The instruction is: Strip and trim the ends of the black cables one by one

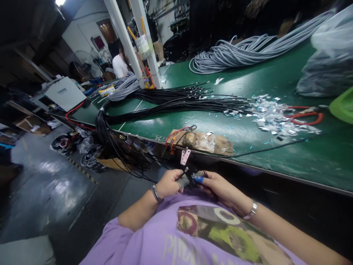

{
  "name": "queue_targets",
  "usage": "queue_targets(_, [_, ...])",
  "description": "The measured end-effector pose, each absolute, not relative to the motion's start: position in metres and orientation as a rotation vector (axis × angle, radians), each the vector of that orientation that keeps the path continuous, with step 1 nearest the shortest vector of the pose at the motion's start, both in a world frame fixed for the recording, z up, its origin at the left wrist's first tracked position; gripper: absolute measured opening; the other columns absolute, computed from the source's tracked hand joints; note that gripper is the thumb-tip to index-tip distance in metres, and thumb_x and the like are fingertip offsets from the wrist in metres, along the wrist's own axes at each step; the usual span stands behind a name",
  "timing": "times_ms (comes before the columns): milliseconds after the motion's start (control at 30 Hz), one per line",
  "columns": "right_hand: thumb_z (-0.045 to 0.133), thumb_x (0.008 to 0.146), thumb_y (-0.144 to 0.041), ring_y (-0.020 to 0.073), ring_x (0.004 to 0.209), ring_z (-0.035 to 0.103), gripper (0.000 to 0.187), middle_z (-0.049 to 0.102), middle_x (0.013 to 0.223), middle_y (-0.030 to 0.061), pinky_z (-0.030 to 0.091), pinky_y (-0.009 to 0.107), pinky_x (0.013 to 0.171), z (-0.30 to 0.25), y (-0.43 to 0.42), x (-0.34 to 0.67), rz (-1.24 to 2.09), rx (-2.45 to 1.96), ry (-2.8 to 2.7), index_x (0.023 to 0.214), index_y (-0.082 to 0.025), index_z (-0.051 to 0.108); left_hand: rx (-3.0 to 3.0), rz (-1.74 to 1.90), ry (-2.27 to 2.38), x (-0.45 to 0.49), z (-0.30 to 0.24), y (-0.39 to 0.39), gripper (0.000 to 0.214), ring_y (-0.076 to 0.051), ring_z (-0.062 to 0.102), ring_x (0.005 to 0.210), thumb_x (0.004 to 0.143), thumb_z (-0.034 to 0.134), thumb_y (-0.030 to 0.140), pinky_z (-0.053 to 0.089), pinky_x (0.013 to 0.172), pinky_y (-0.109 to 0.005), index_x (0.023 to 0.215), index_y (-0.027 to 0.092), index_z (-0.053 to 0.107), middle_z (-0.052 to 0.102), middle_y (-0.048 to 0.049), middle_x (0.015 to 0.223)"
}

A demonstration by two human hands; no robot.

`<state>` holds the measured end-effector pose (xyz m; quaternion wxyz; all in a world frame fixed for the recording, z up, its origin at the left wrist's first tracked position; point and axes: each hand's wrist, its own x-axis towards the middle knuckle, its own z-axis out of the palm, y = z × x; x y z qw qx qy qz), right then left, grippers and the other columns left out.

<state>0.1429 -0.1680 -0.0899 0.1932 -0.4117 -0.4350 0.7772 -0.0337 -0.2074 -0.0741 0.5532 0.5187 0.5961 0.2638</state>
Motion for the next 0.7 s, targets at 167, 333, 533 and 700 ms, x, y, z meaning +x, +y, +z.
queue_targets(167, [0.069,0.063,-0.039,0.0039,0.038,0.018,0.036,0.030,0.045,-0.0100,0.013,0.019,0.037,-0.089,-0.171,0.143,2.429,-1.029,-0.899,0.056,-0.022,0.038,1.507,0.817,1.493,-0.031,-0.084,-0.211,0.021,-0.007,0.039,0.051,0.076,0.061,0.030,0.032,0.051,-0.019,0.062,0.016,0.051,0.047,0.0049,0.053])
queue_targets(333, [0.058,0.073,-0.031,0.0102,0.048,0.035,0.021,0.043,0.052,-0.0046,0.029,0.024,0.047,-0.079,-0.172,0.145,1.625,-1.027,-1.688,0.060,-0.022,0.044,1.427,0.901,1.453,-0.028,-0.076,-0.211,0.025,-0.007,0.037,0.052,0.073,0.063,0.034,0.032,0.051,-0.019,0.061,0.016,0.050,0.048,0.0048,0.054])
queue_targets(533, [0.047,0.063,-0.007,0.0151,0.059,0.048,0.014,0.056,0.062,0.0020,0.029,0.026,0.055,-0.070,-0.170,0.148,0.329,-0.962,-2.492,0.064,-0.020,0.050,1.047,0.827,1.359,-0.019,-0.062,-0.209,0.045,-0.004,0.029,0.036,0.064,0.068,0.056,0.023,0.039,-0.019,0.059,0.019,0.043,0.038,0.0088,0.039])
queue_targets(700, [0.047,0.063,-0.006,0.0164,0.061,0.049,0.016,0.058,0.064,0.0040,0.031,0.027,0.057,-0.076,-0.173,0.149,0.047,-0.845,-2.434,0.067,-0.020,0.054,0.906,0.782,1.356,-0.018,-0.060,-0.208,0.049,-0.003,0.022,0.029,0.061,0.068,0.062,0.014,0.033,-0.019,0.063,0.020,0.043,0.037,0.0105,0.036])
